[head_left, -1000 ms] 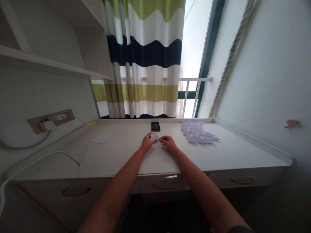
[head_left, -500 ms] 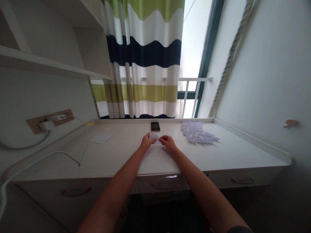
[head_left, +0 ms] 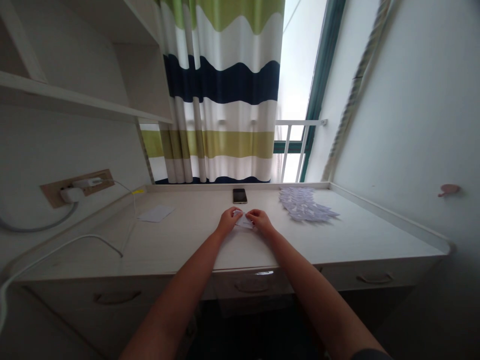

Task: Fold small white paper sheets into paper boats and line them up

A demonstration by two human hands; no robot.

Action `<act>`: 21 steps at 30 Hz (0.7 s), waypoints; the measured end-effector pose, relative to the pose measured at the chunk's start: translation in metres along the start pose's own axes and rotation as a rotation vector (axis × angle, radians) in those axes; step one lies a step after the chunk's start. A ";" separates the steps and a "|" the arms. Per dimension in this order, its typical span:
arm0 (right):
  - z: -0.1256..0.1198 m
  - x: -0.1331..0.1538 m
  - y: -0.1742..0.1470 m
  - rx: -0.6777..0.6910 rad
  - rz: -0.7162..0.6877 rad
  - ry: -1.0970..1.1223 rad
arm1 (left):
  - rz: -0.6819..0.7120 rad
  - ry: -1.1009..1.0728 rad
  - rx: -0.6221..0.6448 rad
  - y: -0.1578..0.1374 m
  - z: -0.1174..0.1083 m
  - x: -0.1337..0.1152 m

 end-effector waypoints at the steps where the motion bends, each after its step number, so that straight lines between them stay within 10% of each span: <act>1: 0.000 0.000 0.000 0.002 0.009 0.006 | 0.014 0.012 -0.003 0.000 0.000 0.000; 21: 0.000 -0.002 0.000 -0.047 0.050 0.016 | 0.049 0.056 0.035 -0.007 0.001 -0.003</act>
Point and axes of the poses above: each hand's wrist, its own y-axis towards the middle knuckle, its own z-axis out of the palm, x = y × z, the point moved 3 cm from there along y, towards the middle knuckle, and after that the axes turned 11 degrees about -z, right-handed, at the moved point
